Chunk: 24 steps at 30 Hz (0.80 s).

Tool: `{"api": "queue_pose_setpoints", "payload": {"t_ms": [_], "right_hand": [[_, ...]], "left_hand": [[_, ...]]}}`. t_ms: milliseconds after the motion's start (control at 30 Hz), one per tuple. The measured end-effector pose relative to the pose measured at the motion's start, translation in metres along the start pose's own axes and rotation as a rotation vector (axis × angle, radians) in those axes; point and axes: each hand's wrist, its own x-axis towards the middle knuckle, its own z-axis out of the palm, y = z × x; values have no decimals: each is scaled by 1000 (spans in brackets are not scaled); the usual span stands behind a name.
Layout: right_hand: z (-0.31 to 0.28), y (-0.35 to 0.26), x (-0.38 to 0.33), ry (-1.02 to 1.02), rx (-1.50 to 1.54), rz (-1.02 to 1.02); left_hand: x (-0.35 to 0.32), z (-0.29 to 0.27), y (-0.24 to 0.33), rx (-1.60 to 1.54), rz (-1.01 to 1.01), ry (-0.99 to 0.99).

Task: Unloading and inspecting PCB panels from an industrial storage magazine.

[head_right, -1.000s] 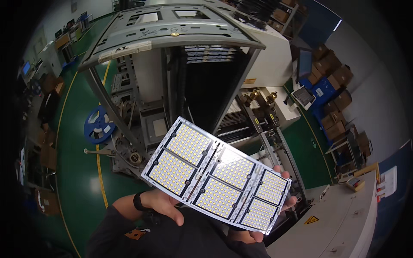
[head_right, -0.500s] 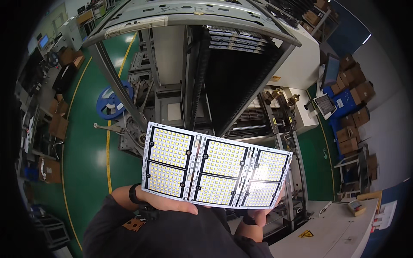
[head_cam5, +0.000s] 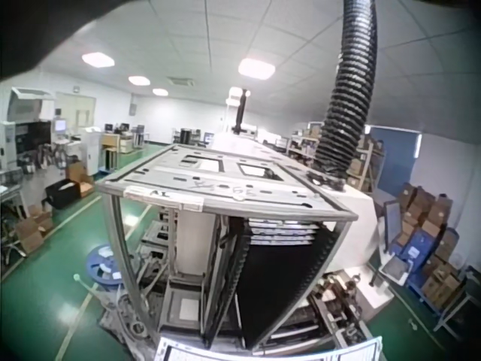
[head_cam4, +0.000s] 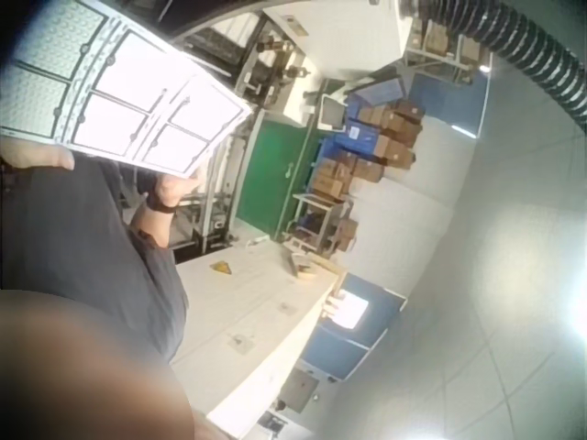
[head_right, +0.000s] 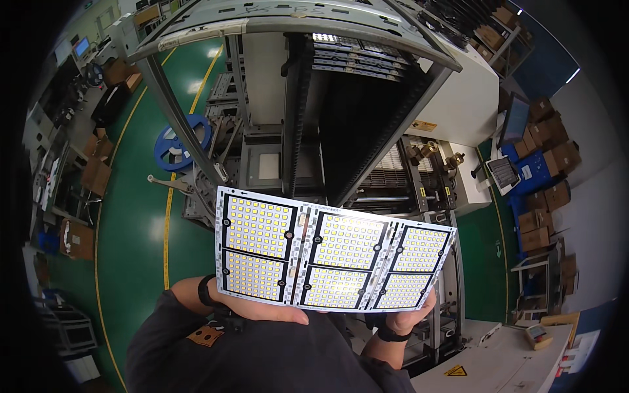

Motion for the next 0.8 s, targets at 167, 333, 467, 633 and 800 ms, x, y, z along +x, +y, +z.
{"api": "queue_pose_setpoints", "payload": {"t_ms": [167,333,467,633,800], "right_hand": [[-5,3,4,-8,-3,13],[-3,2,11,-15,11,12],[-8,2,10,21,11,95],[-16,6,10,7,-24,83],[-19,7,8,30,16,73]], "left_hand": [[5,7,-1,67,118,91],[8,11,-4,78,97,113],[10,13,-4,27,53,81],[13,12,-7,39,40,60],[14,19,-7,235,96,166]]}}
